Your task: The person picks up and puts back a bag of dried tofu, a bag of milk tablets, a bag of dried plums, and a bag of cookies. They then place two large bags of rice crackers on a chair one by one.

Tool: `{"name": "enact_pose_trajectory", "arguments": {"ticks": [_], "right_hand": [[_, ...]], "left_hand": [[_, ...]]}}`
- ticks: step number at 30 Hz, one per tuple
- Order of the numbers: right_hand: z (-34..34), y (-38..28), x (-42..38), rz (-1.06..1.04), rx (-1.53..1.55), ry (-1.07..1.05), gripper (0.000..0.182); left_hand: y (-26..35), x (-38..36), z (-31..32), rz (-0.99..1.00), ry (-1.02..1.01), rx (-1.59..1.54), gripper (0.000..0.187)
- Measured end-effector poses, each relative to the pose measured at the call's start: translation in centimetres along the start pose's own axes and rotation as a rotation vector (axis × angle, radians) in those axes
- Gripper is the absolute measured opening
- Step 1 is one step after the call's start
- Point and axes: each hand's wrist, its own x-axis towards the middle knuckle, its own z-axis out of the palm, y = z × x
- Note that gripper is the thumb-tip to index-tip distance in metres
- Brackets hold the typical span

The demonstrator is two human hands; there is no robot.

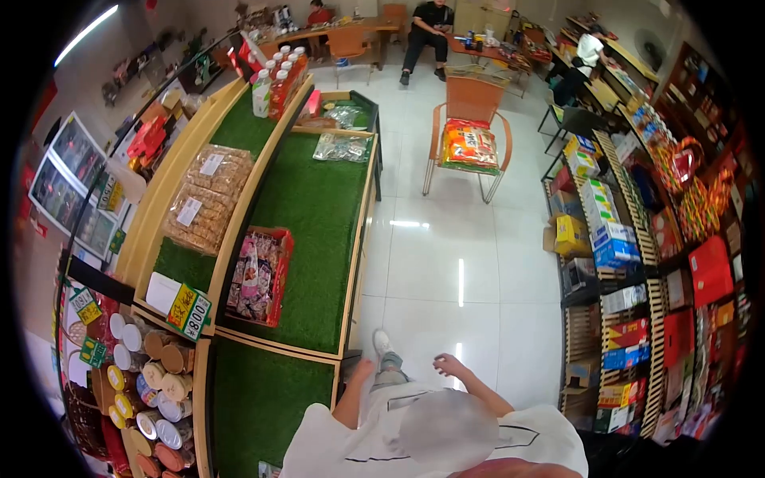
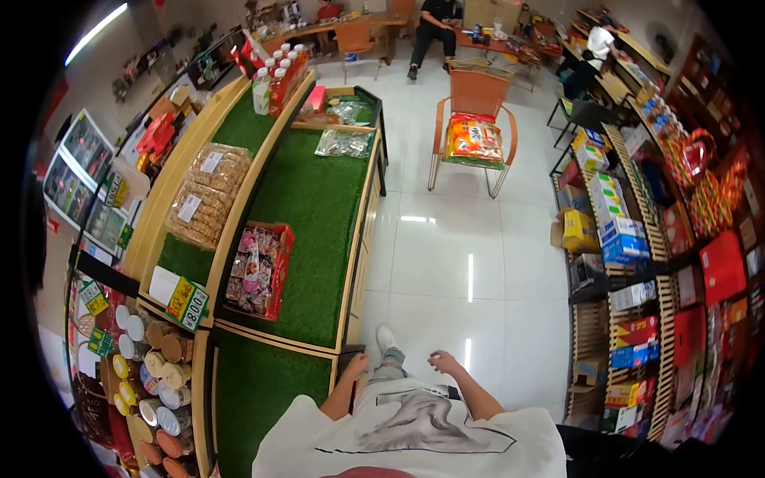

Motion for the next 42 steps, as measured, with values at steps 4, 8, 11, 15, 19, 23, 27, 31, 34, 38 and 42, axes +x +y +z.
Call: {"name": "enact_pose_trajectory", "arguments": {"ticks": [4,8,11,15,19,23,27,31,34,38,42], "right_hand": [[-1.5,-9.6,5.5,-0.011,-0.066,0.020,0.043],[-3.7,-15.5,10.2,0.009,-0.119,0.074,0.040],[-5.3,-16.5,12.2,0.023,-0.022,0.116,0.037],[-8.4,-14.5,13.9,0.124,-0.034,0.122,0.039],[-11.5,-11.8,13.7,0.297,-0.019,0.160,0.036],[-14.9,-10.4,14.0,0.358,0.058,0.202,0.036],[-19.8,-5.5,20.7,-0.620,-0.691,0.325,0.033],[-26.6,-11.8,27.6,-0.156,-0.477,0.041,0.029],[-29.5,-22.9,30.7,0.216,0.291,0.160,0.035],[-34.1,-35.3,35.7,0.133,0.319,0.221,0.043],[-36.2,-43.6,41.1,0.107,0.246,0.173,0.044]], "left_hand": [[0.2,0.7,-3.1,-0.248,-0.074,-0.169,0.034],[2.4,5.0,-5.1,-0.278,-0.095,-0.421,0.034],[6.2,8.7,-7.9,-0.240,-0.157,-0.378,0.037],[12.2,13.4,-11.2,-0.228,-0.131,-0.482,0.037],[13.6,18.8,-12.0,-0.220,-0.080,-0.444,0.034],[15.2,23.1,-12.5,-0.240,-0.076,-0.431,0.028],[14.8,27.4,-13.4,-0.162,-0.111,-0.213,0.022],[19.7,30.6,-15.3,-0.235,-0.091,-0.151,0.025],[25.0,34.0,-15.9,-0.221,0.179,-0.052,0.029],[32.1,40.6,-16.3,-0.142,0.266,-0.161,0.028],[36.5,47.5,-16.9,-0.094,0.283,-0.306,0.026]]}}
